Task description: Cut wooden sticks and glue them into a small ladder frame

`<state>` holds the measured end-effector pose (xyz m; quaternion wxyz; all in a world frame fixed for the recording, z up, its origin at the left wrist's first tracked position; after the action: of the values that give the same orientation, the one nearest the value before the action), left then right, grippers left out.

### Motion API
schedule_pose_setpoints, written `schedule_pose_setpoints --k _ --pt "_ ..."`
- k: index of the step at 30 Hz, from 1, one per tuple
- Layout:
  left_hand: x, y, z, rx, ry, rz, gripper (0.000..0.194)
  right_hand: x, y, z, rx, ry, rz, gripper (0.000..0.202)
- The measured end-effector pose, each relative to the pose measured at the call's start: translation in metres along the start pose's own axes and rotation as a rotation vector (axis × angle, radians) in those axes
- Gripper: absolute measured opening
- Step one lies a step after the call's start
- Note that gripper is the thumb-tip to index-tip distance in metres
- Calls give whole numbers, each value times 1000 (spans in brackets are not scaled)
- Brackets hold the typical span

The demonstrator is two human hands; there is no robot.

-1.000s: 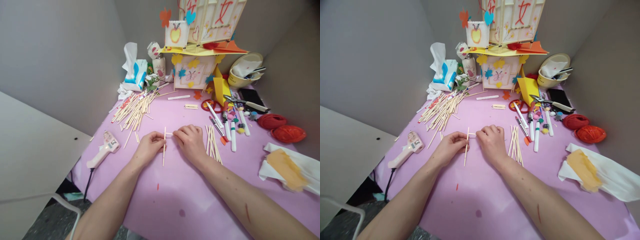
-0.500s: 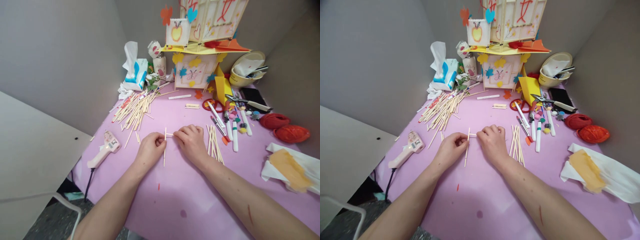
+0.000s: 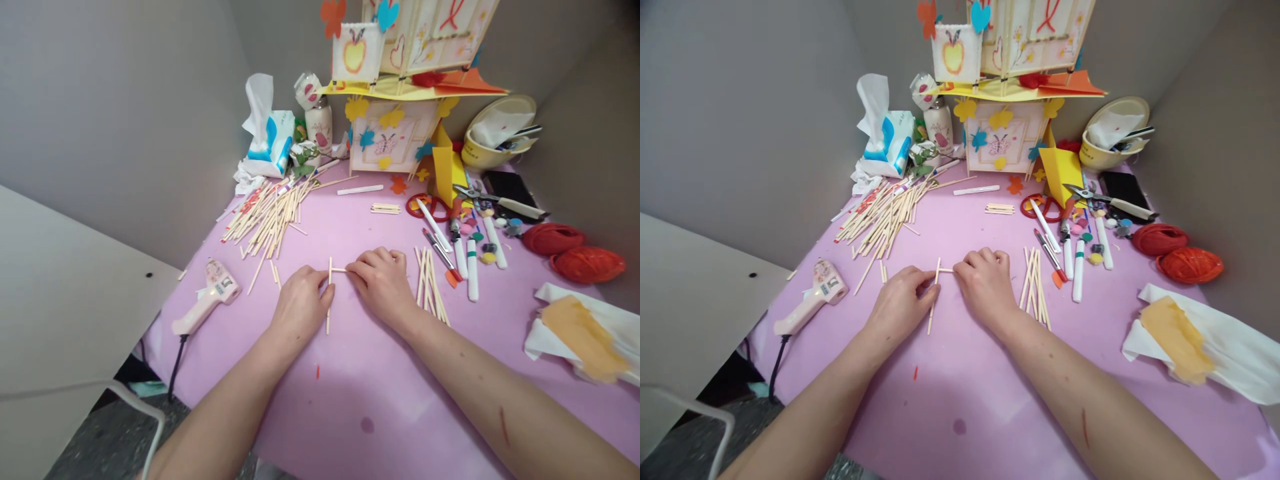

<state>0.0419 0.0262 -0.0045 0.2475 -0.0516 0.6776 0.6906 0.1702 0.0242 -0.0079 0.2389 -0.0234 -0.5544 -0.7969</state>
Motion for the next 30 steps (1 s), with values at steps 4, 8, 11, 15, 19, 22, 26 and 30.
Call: schedule_pose_setpoints --k 4,8,11,15,19,22,26,30 --pt "6 3 3 -3 2 -46 19 0 0 0 11 -3 -1 16" --pt "15 7 10 12 -51 -171 38 0 1 0 17 -6 15 14" --pt "17 5 13 65 -143 -182 49 0 1 1 13 -8 25 14" --pt "19 -2 16 119 -203 -128 53 0 0 2 0 -4 27 15" --pt "20 -8 17 146 -206 -99 51 0 0 3 2 -2 32 16" --pt "20 -9 18 146 -201 -84 51 0 0 3 5 1 38 17" --pt "20 -10 17 148 -192 -79 51 0 -1 3 12 8 29 19" --pt "21 -10 17 150 -187 -75 51 1 -2 3 19 13 22 19"
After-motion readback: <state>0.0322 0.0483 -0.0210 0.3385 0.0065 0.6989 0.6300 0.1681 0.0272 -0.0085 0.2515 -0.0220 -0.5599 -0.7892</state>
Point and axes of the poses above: each hand's wrist, its own z-axis towards the middle knuckle, its own y-axis out of the back of the hand, x = y × z, the point moved 8 cm from there along z, towards the middle knuckle, and after that the axes turned 2 degrees about -x, right-handed, at the moved point
